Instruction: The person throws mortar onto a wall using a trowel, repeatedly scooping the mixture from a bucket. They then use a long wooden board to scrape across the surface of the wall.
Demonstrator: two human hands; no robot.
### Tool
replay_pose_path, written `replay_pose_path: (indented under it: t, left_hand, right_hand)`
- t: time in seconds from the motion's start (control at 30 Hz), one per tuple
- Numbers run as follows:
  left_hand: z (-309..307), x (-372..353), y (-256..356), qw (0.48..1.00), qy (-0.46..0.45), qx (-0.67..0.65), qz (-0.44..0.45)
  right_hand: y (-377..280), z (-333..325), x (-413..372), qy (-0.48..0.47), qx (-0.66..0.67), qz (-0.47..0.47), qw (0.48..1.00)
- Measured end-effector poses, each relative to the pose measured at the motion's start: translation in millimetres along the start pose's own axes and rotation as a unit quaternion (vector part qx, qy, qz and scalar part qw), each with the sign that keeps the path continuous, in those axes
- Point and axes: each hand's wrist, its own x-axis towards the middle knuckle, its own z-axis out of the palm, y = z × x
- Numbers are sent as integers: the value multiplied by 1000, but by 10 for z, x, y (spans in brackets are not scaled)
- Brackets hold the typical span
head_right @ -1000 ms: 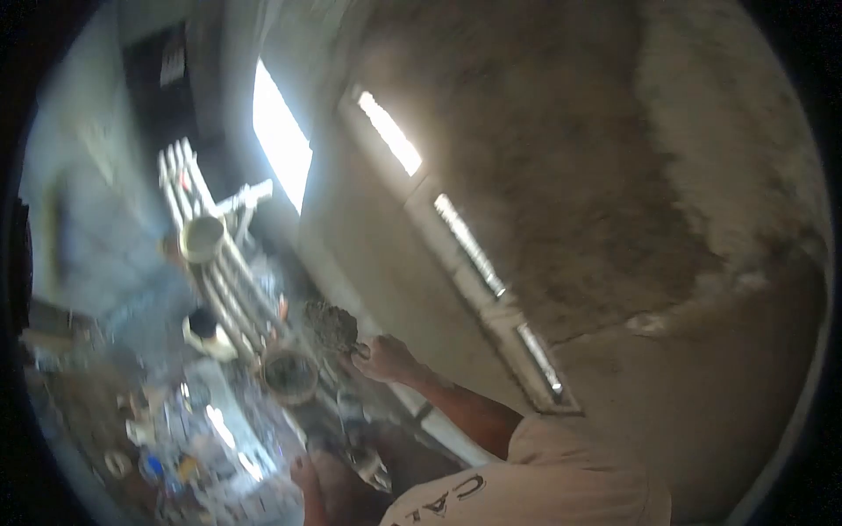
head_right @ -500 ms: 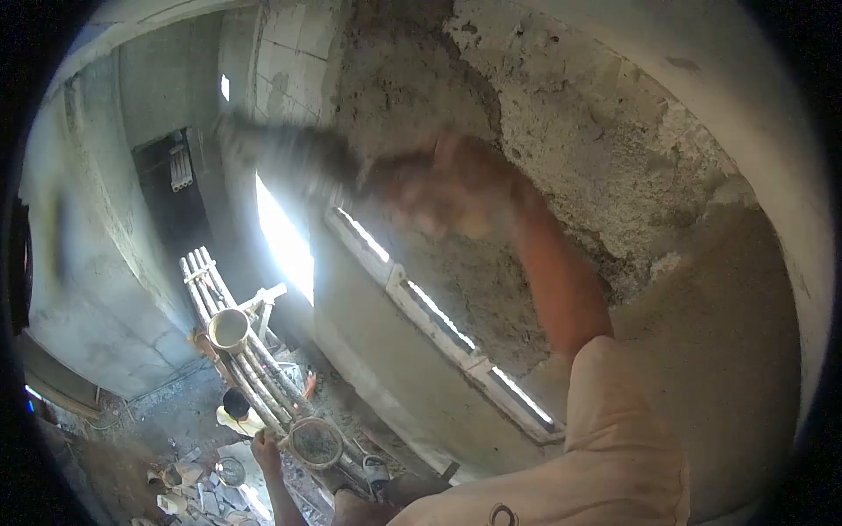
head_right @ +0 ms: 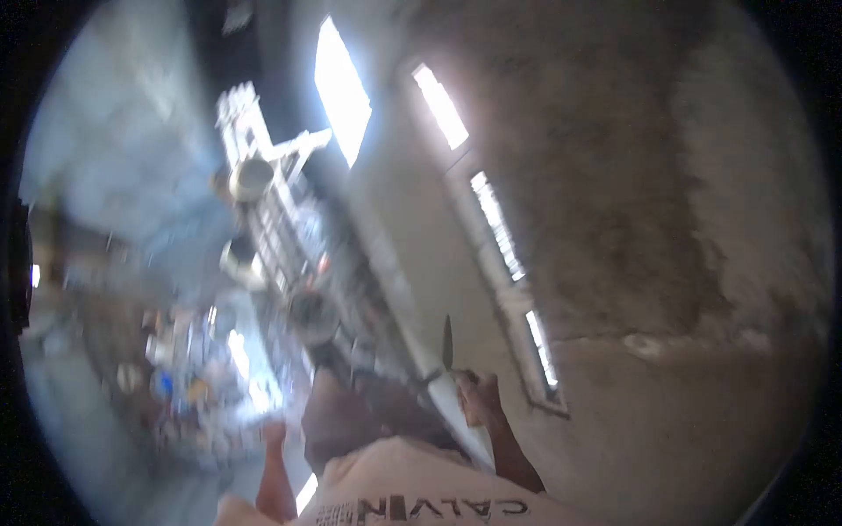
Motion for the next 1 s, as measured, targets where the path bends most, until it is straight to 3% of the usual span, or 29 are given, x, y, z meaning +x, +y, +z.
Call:
replay_pose_path:
  t: [0.03,0.07,0.1,0.13,0.17,0.2,0.23,0.27,0.33,0.4,0.43,0.5,0.57,0.63,0.73,0.77,0.9,1.0]
  left_hand:
    - [216,-106,-70,993,12,-106,-57]
    - [258,-115,110,986,35,-109,-125]
    - [-335,-138,641,962,29,-202,-181]
    - [-374,-61,782,937,-3,-308,-162]
    - [-382,-5,901,954,60,-271,-115]
    - [-385,92,1160,906,67,-350,-229]
    - [-46,202,1170,912,104,-335,-212]
    - [-187,306,1344,912,16,-326,-250]
    - [-217,489,1667,915,-7,-306,-264]
    - [-154,630,1925,906,-37,-241,-346]
    - [-109,602,1904,912,-40,-219,-343]
    - [18,736,1864,927,-25,-191,-323]
    - [182,797,1812,915,-14,-205,-347]
    - [254,854,1812,901,3,-212,-379]
    - [113,882,1797,877,8,-228,-423]
    - [84,899,1756,870,2,-238,-432]
    - [27,987,1839,861,13,-243,-447]
    - [56,1005,1858,872,27,-234,-429]
  right_hand:
    - [187,228,142,-45,-55,23,997]
    - [369,504,274,-63,-125,-18,990]
    - [542,813,464,-79,-187,-70,977]
    - [813,1147,728,-66,-187,-167,966]
    - [978,1481,956,-125,-180,-117,969]
    - [1151,1814,1191,-181,-177,-65,965]
    - [1215,2171,1466,-198,-210,-66,955]
    - [1288,2529,1746,-214,-242,-69,944]
    - [1548,3136,2212,-205,-383,-114,894]
    - [1684,3713,2727,-201,-469,-160,845]
    - [1663,3989,2978,-200,-489,-176,831]
    - [1877,4487,3653,-132,-515,-269,803]
    - [1980,4989,4331,15,-559,-419,715]
    - [1764,5432,4884,-22,-542,-394,742]
    - [1940,5795,5041,-64,-591,-408,693]
    - [2005,5678,5005,-87,-552,-452,695]
    - [2391,5369,4659,-44,-519,-311,795]
    - [2646,5829,4890,-31,-490,-253,833]
